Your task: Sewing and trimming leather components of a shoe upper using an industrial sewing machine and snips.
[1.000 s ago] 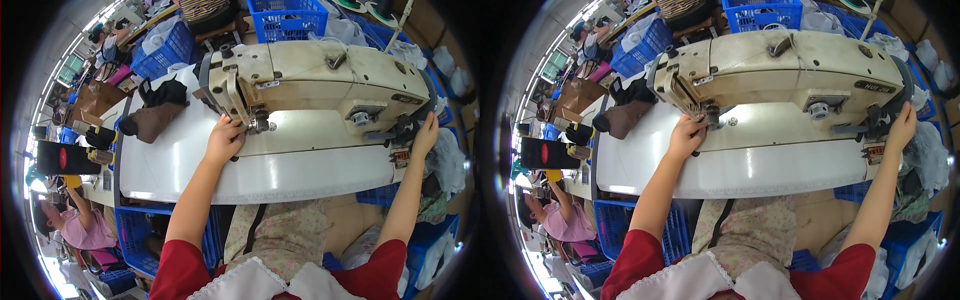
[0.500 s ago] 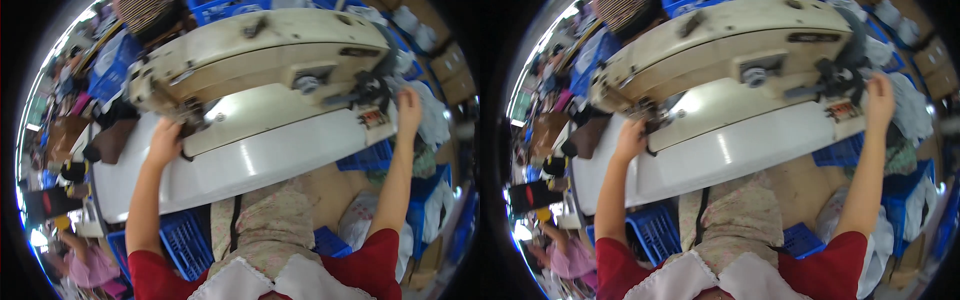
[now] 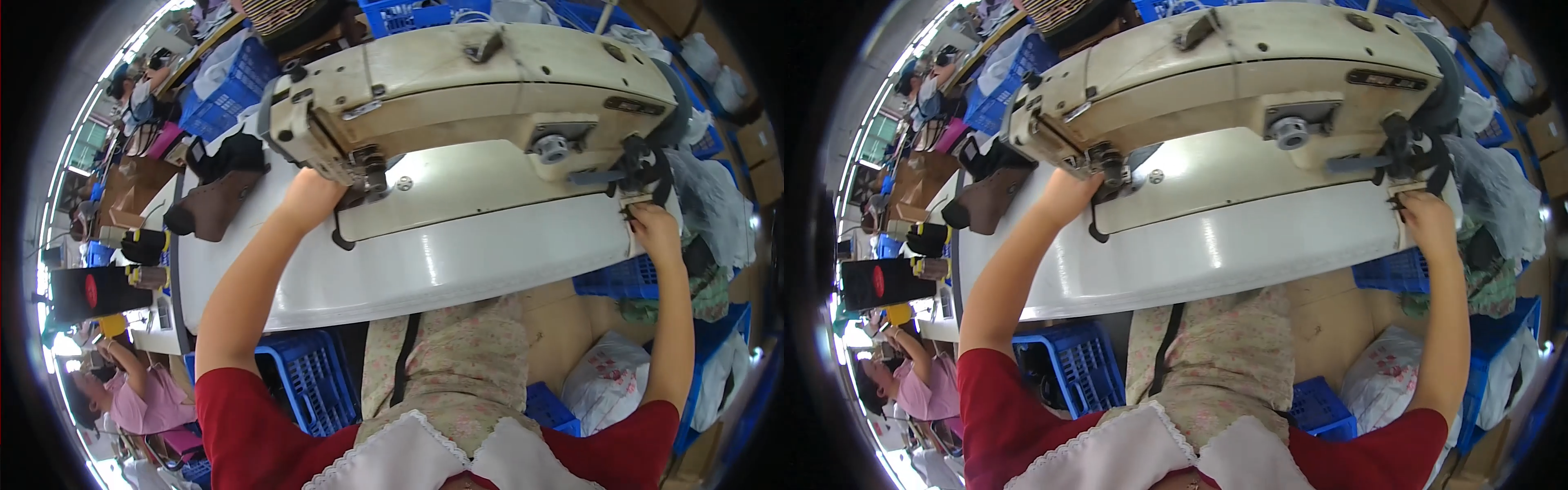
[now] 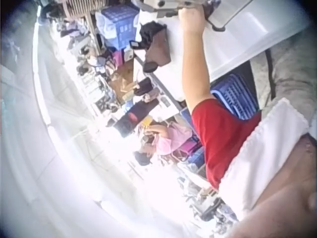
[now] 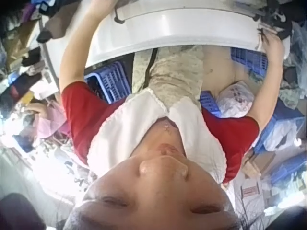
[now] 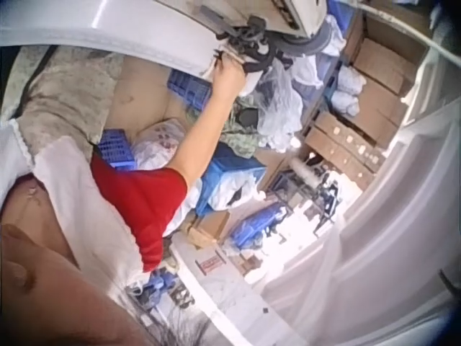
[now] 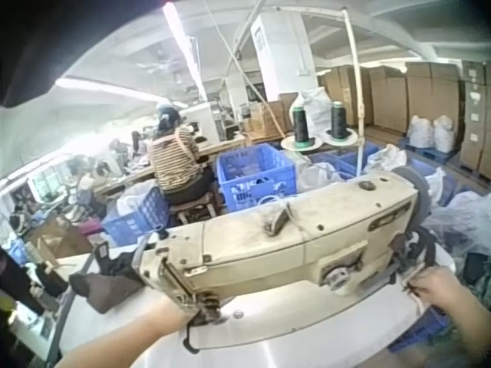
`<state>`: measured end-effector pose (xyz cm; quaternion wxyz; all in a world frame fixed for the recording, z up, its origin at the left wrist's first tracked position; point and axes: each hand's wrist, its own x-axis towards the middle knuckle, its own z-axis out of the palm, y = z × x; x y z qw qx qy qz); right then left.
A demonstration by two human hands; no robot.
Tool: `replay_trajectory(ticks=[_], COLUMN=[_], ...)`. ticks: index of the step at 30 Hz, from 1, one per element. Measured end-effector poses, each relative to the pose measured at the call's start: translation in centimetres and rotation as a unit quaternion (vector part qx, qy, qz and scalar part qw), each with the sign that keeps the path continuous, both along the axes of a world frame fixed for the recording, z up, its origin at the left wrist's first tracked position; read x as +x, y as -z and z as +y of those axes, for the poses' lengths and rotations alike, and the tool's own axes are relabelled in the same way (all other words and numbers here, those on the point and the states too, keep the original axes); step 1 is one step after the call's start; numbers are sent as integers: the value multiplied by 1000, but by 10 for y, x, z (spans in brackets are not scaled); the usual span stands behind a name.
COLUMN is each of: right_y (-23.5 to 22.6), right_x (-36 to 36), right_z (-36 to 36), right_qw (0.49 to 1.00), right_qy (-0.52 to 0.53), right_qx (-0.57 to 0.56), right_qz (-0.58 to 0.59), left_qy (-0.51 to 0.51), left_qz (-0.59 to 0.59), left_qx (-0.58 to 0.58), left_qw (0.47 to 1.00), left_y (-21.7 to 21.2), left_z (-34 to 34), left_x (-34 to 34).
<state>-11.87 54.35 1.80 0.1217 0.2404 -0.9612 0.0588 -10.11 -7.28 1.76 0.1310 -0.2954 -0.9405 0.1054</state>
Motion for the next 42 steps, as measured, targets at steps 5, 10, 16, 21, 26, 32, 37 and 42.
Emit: replay_trajectory(ticks=[5,10,16,21,26,32,37,42], right_y=[-29,-27,-34,-19,-20,-34,-18,-15], right_x=[22,73,121,110,98,83,80,77], right_z=[-52,-170,-322,-435,-478,-486,-440,-393], right_qw=[979,661,207,765,817,670,599,784], right_qy=[60,41,-61,-101,-89,-175,-183,-172], right_qx=[-190,-650,-684,-607,-568,-720,-758,-583], right_qz=[36,-372,-697,-188,-41,-55,-185,-127], left_qy=[-185,-324,-299,-291,-243,-267,-319,-373], left_qz=[-57,-64,-8,-110,-100,-78,-81,-53], left_qx=[-218,-251,-157,-107,194,-74,-40,-2], left_qw=[957,910,941,944,945,958,944,926], left_y=[4,22,17,0,56,5,10,9], left_z=[29,67,64,78,57,64,71,41], left_x=[36,67,80,74,68,83,75,92])
